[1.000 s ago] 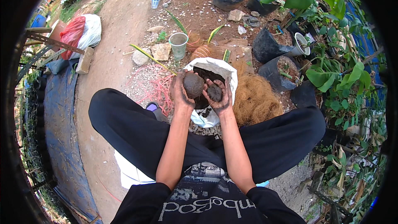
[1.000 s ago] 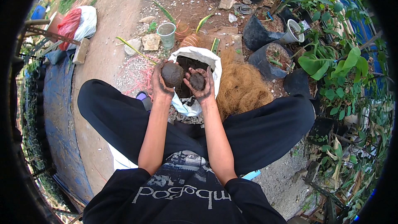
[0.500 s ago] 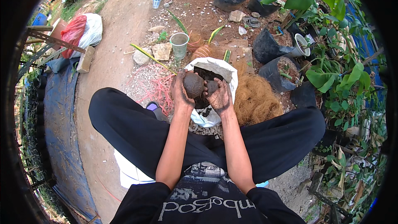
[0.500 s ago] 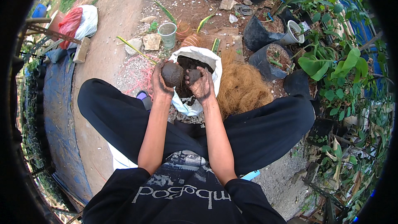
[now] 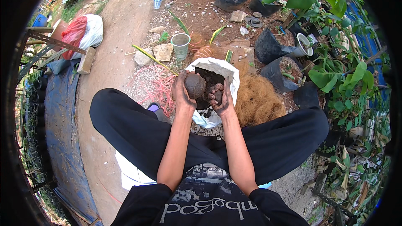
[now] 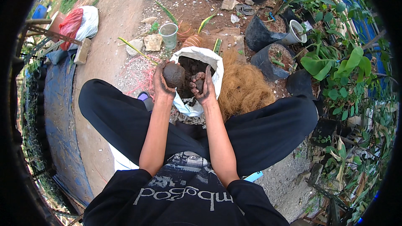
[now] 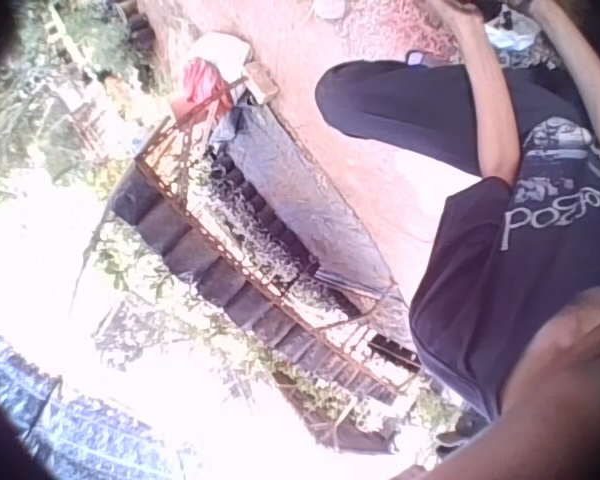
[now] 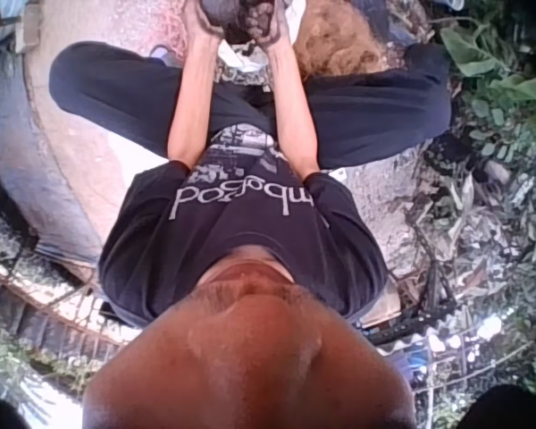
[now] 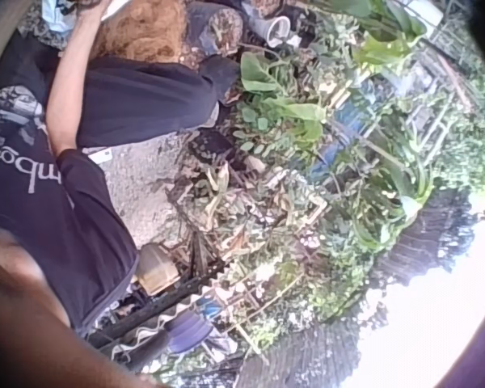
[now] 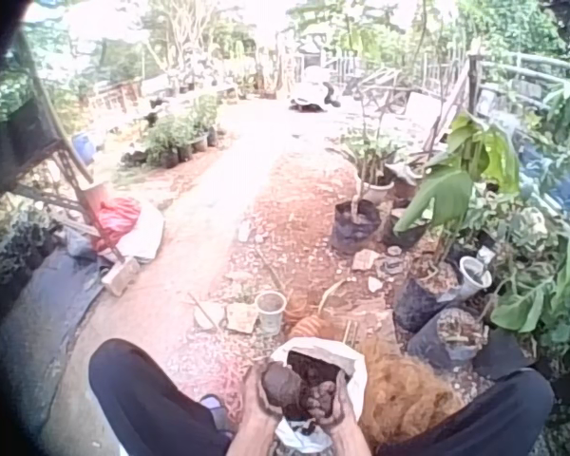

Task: The person sits cross-legged and repeatedly packs soil around a small potted plant, pressing and shaping the soil ball with both hands. The person scoops additional soil from a nearby white sack and continues to compact the soil around the plant's base.

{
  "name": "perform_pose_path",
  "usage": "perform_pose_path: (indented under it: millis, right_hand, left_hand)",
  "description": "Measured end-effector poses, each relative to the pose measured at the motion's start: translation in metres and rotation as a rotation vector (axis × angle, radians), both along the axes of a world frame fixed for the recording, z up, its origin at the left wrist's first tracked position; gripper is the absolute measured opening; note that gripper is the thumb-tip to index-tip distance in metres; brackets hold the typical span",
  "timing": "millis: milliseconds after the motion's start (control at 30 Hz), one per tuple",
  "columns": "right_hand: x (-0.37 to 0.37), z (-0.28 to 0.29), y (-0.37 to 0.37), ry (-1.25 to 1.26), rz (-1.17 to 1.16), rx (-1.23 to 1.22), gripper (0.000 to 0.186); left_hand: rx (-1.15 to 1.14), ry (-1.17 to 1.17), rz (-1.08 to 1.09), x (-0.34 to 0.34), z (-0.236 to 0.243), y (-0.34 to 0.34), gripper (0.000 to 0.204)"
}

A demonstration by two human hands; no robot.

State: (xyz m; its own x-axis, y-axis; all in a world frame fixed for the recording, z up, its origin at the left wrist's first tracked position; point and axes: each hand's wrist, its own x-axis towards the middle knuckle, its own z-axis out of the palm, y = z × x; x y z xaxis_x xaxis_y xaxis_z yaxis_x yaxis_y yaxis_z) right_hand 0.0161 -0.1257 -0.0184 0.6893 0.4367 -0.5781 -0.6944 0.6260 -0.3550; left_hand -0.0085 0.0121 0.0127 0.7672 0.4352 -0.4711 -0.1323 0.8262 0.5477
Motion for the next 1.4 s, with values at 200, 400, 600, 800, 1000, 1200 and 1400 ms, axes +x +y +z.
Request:
perform_pose_path:
  millis: [200,400,600,800,1000,1200,1400]
  right_hand:
    - [-0.001,-0.011,-0.006,-0.144,0.029,-0.134,0.047]
    - [-0.003,-0.015,-0.002,-0.28,-0.054,0.234,0.04]
    - [-0.004,-0.012,0.001,-0.148,0.02,-0.044,0.04]
    - [0.0,-0.021,-0.009,-0.016,-0.131,0.111,0.043]
    - [0.001,-0.037,-0.017,-0.019,-0.057,0.271,0.044]
    - [0.0,-0.021,-0.006,0.018,-0.134,0.238,0.03]
    - [0.0,-0.005,-0.009,-0.093,-0.005,0.218,0.041]
  left_hand:
    - [0.004,-0.012,-0.01,0.001,-0.001,0.0,0.023]
    - [-0.016,0.004,-0.018,-0.001,-0.002,-0.002,0.025]
    - [0.004,0.0,-0.036,-0.002,-0.001,-0.002,0.025]
    - [-0.027,-0.031,-0.04,-0.002,0.002,-0.004,0.025]
    - [-0.05,-0.033,-0.074,-0.003,0.005,-0.007,0.024]
    - [-0.023,-0.037,-0.061,-0.002,0.004,-0.004,0.024]
    - [-0.019,-0.025,-0.025,-0.003,0.005,-0.001,0.025]
